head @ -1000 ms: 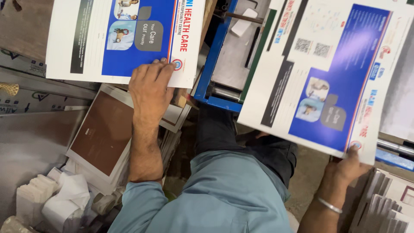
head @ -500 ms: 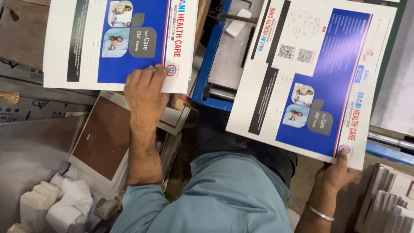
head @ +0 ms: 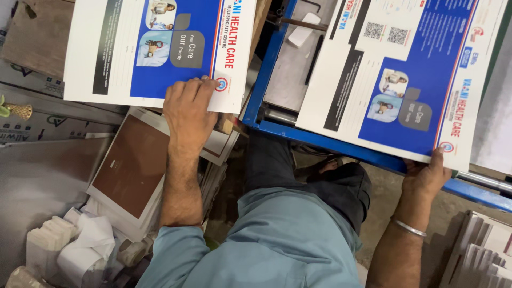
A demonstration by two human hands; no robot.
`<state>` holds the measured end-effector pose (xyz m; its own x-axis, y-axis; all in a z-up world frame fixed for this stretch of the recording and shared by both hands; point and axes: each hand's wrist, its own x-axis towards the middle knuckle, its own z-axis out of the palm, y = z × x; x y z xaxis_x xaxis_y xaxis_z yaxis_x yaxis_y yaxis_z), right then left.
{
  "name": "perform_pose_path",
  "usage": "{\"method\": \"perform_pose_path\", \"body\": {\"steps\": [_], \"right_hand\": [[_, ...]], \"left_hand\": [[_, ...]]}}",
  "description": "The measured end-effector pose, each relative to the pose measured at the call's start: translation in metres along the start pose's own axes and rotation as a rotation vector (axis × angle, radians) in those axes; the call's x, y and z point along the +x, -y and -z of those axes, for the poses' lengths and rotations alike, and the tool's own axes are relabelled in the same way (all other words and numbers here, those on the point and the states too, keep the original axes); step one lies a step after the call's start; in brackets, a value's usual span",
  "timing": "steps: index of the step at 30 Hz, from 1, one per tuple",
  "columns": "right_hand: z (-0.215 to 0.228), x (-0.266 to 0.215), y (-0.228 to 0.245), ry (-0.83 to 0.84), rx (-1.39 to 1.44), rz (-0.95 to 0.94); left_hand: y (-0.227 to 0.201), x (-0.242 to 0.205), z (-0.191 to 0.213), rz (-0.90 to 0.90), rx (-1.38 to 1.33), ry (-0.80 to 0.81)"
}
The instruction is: The person repeatedly picks up printed paper sheets from a stack on the left and places them into a blue machine on the right. The hands move quickly, feeding the sheets into the rollers of the machine in a continuous loop.
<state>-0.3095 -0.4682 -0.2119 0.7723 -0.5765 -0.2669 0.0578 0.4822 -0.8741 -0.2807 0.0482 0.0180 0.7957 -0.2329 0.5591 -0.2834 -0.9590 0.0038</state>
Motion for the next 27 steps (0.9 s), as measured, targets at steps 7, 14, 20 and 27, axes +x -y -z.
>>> {"method": "perform_pose_path", "body": {"steps": [7, 14, 20, 27], "right_hand": [[0.02, -0.008, -0.002, 0.168, -0.057, -0.106], [-0.017, -0.052, 0.009, 0.276, -0.117, -0.19], [-0.106, -0.114, 0.02, 0.839, -0.041, -0.244], [-0.143, -0.128, 0.0, 0.505, 0.144, -0.354]], "left_hand": [[0.01, 0.008, 0.014, -0.048, -0.158, 0.104], [0.018, 0.017, 0.016, 0.164, -0.491, -0.136], [-0.104, 0.014, -0.018, -0.215, -0.223, 0.137], [-0.162, 0.002, -0.006, -0.339, -0.399, 0.43]]}}
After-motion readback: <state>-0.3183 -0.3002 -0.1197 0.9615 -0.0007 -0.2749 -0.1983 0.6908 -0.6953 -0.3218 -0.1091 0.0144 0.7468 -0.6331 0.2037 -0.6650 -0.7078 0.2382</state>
